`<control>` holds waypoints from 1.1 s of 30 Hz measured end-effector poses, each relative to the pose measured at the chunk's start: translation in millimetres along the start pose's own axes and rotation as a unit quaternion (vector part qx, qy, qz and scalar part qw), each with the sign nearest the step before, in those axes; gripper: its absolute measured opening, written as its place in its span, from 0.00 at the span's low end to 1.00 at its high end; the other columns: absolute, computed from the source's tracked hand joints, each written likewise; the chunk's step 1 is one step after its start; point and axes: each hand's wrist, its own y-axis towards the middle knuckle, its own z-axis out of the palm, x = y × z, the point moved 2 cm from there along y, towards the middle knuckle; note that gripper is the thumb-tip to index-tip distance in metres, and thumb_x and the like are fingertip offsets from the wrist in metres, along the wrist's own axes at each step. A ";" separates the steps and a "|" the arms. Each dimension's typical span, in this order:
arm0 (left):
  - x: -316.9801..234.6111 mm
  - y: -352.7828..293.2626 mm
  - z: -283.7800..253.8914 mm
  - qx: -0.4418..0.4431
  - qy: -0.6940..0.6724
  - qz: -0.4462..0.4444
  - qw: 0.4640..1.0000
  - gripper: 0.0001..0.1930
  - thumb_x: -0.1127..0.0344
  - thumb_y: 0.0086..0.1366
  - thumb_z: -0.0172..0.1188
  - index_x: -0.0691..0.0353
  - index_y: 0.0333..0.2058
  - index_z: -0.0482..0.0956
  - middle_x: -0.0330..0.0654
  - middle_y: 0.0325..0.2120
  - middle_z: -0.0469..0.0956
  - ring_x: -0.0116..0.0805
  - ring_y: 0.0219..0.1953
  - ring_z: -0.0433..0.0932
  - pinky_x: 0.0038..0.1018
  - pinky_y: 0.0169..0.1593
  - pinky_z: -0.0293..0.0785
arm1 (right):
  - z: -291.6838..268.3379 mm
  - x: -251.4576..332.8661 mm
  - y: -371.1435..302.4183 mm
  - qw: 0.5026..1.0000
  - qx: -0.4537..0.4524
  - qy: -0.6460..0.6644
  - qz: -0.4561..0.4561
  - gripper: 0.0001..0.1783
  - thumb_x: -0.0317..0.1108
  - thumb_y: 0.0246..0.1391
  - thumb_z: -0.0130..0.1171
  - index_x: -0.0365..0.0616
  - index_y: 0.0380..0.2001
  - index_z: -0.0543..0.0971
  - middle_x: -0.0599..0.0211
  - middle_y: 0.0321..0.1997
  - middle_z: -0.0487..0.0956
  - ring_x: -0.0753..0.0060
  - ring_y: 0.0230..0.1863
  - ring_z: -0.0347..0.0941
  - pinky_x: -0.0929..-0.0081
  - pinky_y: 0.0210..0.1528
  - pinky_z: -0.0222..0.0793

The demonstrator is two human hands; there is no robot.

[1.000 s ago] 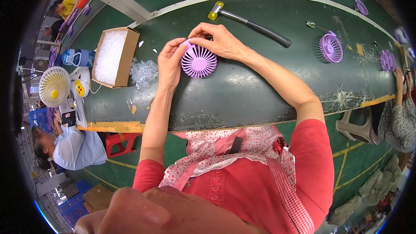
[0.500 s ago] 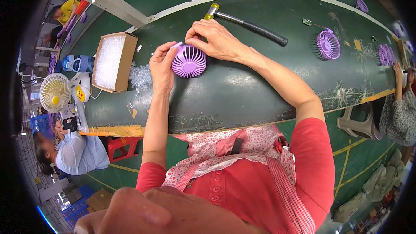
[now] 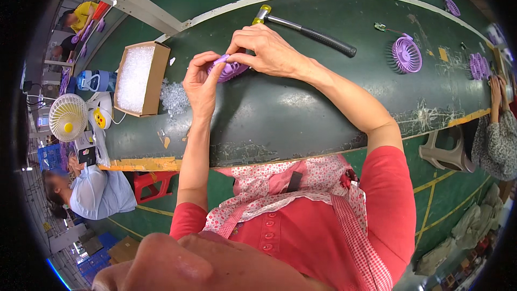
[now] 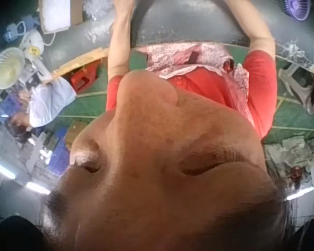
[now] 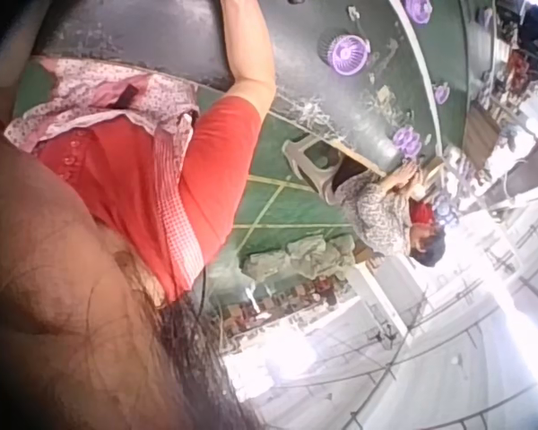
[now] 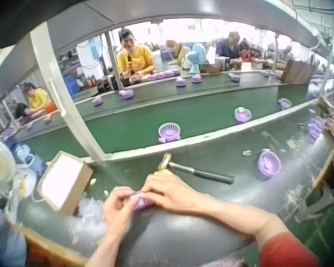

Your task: The person assembles small fan components by fitting plastic grilles and electronic parts together by hand and with a mallet, then placing the assembled pieces onto the conveyor belt.

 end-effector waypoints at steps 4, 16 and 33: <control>4.5 1.3 -0.7 -0.102 0.025 0.000 0.994 0.20 0.78 0.61 0.64 0.65 0.52 0.71 0.43 0.48 0.75 0.30 0.50 0.72 0.27 0.57 0.67 | -2.9 -5.7 3.0 0.997 -0.054 -0.005 0.050 0.07 0.30 0.55 0.64 0.37 0.33 0.80 0.64 0.32 0.79 0.63 0.34 0.75 0.67 0.39 0.69; 9.6 -4.1 3.1 -0.090 0.147 -0.010 0.985 0.19 0.70 0.62 0.65 0.61 0.51 0.74 0.42 0.52 0.74 0.33 0.56 0.70 0.30 0.58 0.66 | -22.3 -28.8 -0.3 0.965 -0.208 -0.157 -0.020 0.06 0.28 0.50 0.67 0.42 0.32 0.81 0.67 0.33 0.82 0.66 0.37 0.78 0.71 0.45 0.69; -15.5 1.5 0.5 -0.025 0.219 0.127 0.967 0.10 0.74 0.55 0.69 0.60 0.36 0.81 0.40 0.38 0.79 0.40 0.51 0.72 0.34 0.55 0.68 | 9.6 4.9 -0.7 0.994 -0.062 -0.036 -0.086 0.05 0.30 0.53 0.66 0.44 0.32 0.80 0.69 0.33 0.80 0.66 0.39 0.76 0.61 0.56 0.65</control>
